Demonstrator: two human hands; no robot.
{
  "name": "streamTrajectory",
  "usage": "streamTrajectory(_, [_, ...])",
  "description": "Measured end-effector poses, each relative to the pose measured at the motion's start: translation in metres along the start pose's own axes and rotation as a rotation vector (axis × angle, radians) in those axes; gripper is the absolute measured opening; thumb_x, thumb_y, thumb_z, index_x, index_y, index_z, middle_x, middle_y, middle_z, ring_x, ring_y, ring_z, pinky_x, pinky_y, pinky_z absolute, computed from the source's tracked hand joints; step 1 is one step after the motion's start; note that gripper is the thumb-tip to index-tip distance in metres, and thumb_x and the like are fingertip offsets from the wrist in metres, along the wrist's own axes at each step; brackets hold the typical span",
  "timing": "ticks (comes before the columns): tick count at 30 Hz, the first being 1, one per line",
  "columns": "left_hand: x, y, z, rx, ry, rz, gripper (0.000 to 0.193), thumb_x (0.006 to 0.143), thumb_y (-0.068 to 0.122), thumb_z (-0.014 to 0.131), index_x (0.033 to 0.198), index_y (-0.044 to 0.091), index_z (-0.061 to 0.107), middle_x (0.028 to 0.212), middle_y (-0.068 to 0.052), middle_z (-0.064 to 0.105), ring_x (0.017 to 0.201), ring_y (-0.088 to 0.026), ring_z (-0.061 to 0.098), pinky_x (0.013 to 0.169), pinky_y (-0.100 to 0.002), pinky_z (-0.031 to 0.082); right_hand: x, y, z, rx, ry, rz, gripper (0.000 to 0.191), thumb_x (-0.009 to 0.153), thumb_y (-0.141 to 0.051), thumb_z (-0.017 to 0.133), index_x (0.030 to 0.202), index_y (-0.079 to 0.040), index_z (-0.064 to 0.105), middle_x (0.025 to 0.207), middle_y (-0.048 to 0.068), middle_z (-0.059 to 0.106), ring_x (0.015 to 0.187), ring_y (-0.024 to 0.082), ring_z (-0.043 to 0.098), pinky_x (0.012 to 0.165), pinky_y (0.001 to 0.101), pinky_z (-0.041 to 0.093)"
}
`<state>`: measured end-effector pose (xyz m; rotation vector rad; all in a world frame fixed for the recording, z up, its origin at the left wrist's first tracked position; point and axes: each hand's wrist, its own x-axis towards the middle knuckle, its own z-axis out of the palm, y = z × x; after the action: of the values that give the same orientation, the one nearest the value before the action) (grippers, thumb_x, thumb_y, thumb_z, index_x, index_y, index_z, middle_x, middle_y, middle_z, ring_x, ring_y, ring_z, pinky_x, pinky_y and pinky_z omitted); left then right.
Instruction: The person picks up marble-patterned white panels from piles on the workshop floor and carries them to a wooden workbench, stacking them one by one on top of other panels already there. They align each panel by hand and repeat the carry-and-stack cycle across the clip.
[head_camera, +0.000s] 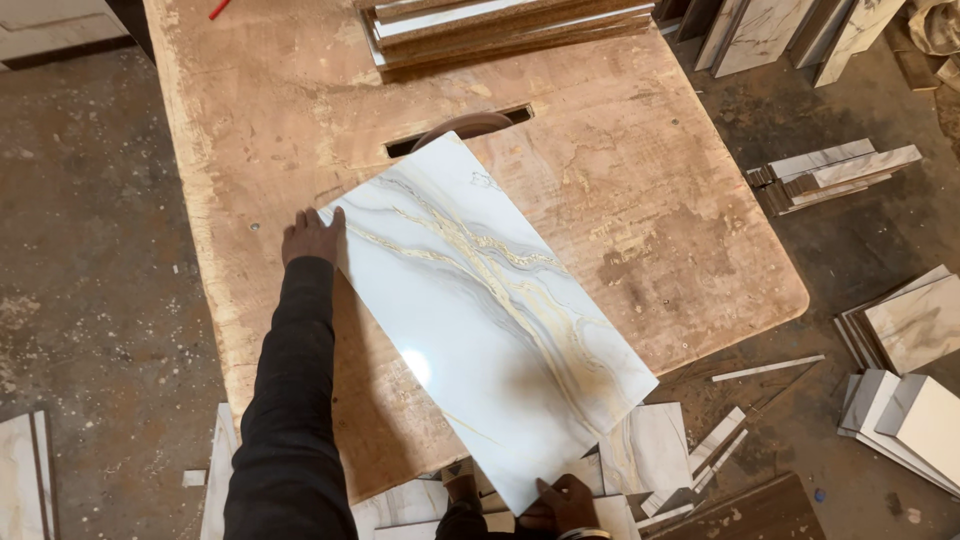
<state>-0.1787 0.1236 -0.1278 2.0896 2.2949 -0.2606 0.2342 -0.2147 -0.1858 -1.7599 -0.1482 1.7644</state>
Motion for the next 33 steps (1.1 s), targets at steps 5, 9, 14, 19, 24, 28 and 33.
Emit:
streamTrajectory(5, [-0.016, -0.002, -0.004, -0.009, -0.062, 0.157, 0.08, 0.087, 0.007, 0.066, 0.16, 0.022, 0.036, 0.136, -0.027, 0.054, 0.125, -0.041, 0.055, 0.099, -0.048, 0.05, 0.005, -0.03, -0.034, -0.113, 0.194, -0.094, 0.023, 0.085, -0.016, 0.076, 0.088, 0.004, 0.067, 0.074, 0.022, 0.07, 0.059, 0.034, 0.07, 0.053, 0.0474, 0.058])
streamTrajectory(9, [-0.036, 0.013, -0.009, -0.057, -0.084, 0.16, 0.085, 0.081, 0.015, 0.077, 0.158, 0.023, 0.039, 0.134, -0.028, 0.054, 0.119, -0.044, 0.058, 0.095, -0.049, 0.052, 0.011, -0.074, -0.073, -0.309, 0.308, -0.322, 0.023, 0.087, -0.022, 0.079, 0.087, 0.001, 0.074, 0.065, 0.019, 0.072, 0.047, 0.024, 0.064, 0.044, 0.0372, 0.053])
streamTrajectory(14, [-0.069, 0.057, -0.013, -0.165, -0.073, 0.096, 0.098, 0.071, 0.039, 0.092, 0.151, 0.016, 0.042, 0.134, -0.028, 0.051, 0.123, -0.046, 0.05, 0.096, -0.057, 0.045, 0.022, -0.144, -0.121, -0.683, 0.412, -0.709, 0.03, 0.088, -0.027, 0.079, 0.08, 0.001, 0.072, 0.056, 0.015, 0.064, 0.045, 0.024, 0.055, 0.044, 0.0383, 0.042])
streamTrajectory(19, [-0.084, 0.099, -0.014, -0.276, -0.057, -0.011, 0.093, 0.072, 0.038, 0.091, 0.151, 0.014, 0.048, 0.127, -0.024, 0.055, 0.12, -0.041, 0.049, 0.095, -0.053, 0.044, 0.055, -0.217, -0.136, -1.251, 0.75, -0.941, 0.046, 0.086, -0.043, 0.084, 0.079, 0.001, 0.075, 0.06, 0.019, 0.06, 0.052, 0.033, 0.053, 0.056, 0.047, 0.046])
streamTrajectory(24, [-0.087, 0.134, -0.004, -0.346, -0.05, -0.086, 0.099, 0.065, 0.042, 0.094, 0.148, 0.01, 0.051, 0.124, -0.024, 0.055, 0.118, -0.04, 0.048, 0.095, -0.049, 0.044, 0.083, -0.28, -0.142, -1.091, 0.676, -1.025, 0.041, 0.085, -0.038, 0.083, 0.086, 0.002, 0.074, 0.064, 0.02, 0.064, 0.053, 0.032, 0.06, 0.059, 0.0446, 0.051])
streamTrajectory(28, [-0.091, 0.157, 0.001, -0.42, -0.006, -0.144, 0.097, 0.066, 0.041, 0.094, 0.146, 0.006, 0.052, 0.122, -0.028, 0.056, 0.119, -0.042, 0.047, 0.098, -0.05, 0.042, 0.104, -0.335, -0.14, -1.177, 0.702, -0.803, 0.045, 0.09, -0.04, 0.083, 0.08, 0.003, 0.076, 0.067, 0.02, 0.069, 0.056, 0.033, 0.068, 0.064, 0.0433, 0.056])
streamTrajectory(33, [-0.095, 0.19, -0.001, -0.446, -0.071, -0.228, 0.098, 0.073, 0.042, 0.091, 0.15, 0.001, 0.046, 0.122, -0.035, 0.055, 0.12, -0.046, 0.045, 0.101, -0.054, 0.04, 0.124, -0.392, -0.129, -1.156, 0.713, -1.02, 0.04, 0.091, -0.034, 0.086, 0.093, 0.005, 0.077, 0.077, 0.023, 0.071, 0.068, 0.037, 0.068, 0.072, 0.0467, 0.057])
